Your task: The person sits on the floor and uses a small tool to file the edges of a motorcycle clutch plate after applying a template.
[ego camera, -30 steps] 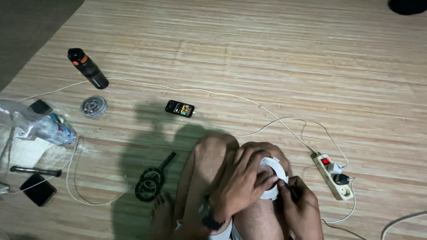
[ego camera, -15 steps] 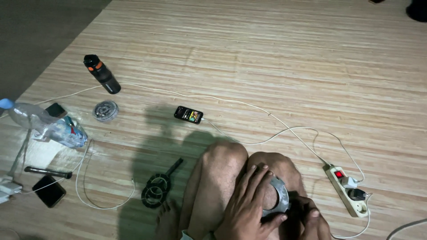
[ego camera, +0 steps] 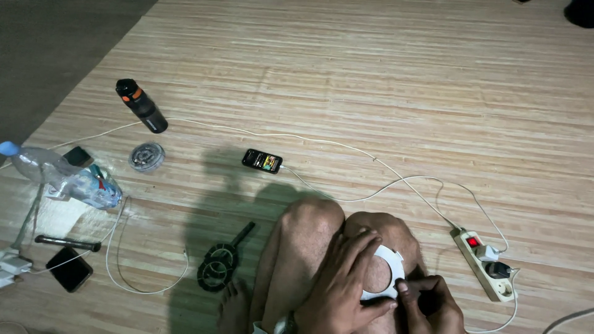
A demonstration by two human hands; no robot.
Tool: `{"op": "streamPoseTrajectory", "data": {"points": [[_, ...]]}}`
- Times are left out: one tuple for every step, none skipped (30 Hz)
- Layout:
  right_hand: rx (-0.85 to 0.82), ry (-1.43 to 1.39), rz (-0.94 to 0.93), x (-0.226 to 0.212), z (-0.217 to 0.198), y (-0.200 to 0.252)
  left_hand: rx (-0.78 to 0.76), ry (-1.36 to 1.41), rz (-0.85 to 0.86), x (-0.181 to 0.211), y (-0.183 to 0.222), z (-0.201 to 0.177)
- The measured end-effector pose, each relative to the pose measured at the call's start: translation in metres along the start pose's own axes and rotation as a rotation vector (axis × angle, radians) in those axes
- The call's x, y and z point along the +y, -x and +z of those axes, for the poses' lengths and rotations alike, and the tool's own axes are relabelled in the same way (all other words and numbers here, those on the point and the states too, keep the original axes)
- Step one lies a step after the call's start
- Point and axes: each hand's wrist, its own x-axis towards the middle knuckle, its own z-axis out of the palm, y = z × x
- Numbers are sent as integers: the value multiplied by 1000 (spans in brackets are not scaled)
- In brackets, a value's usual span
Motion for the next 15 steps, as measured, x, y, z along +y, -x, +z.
{"op": "streamPoseTrajectory", "data": {"points": [[0, 0, 1, 5, 2, 0, 0, 0, 0, -1, 1, 2], [0, -49, 9, 11, 3, -1, 36, -17, -29, -1, 2, 5], [1, -98, 17, 16, 5, -2, 73, -35, -57, -2, 3, 8], [0, -97, 19, 7, 5, -2, 72, -33, -58, -2, 2, 8], [-14, -167, 44, -2, 6, -3, 143, -13, -82, -1, 1, 8], [-28, -237, 71, -11, 6, -3, 214, 8, -107, 0, 0, 8], [-28, -234, 74, -15, 6, -5, 213, 11, -109, 0, -1, 8], [-37, -220, 78, -19, 6, -7, 226, 38, -112, 1, 0, 9], [-47, -206, 83, -22, 6, -9, 239, 64, -115, 2, 0, 10], [-47, -203, 86, -23, 9, -12, 238, 67, -118, 4, -2, 6], [-36, -250, 67, -25, 12, -15, 213, 61, -132, 7, -3, 1], [-26, -300, 43, -26, 16, -20, 190, 51, -145, 9, -6, -2], [-27, -300, 42, -38, 16, -24, 191, 50, -145, 9, -6, -1], [-13, -213, 14, -51, 16, -27, 194, 52, -155, 9, -6, 0], [1, -125, -14, -64, 16, -31, 197, 54, -164, 9, -6, 0]]}}
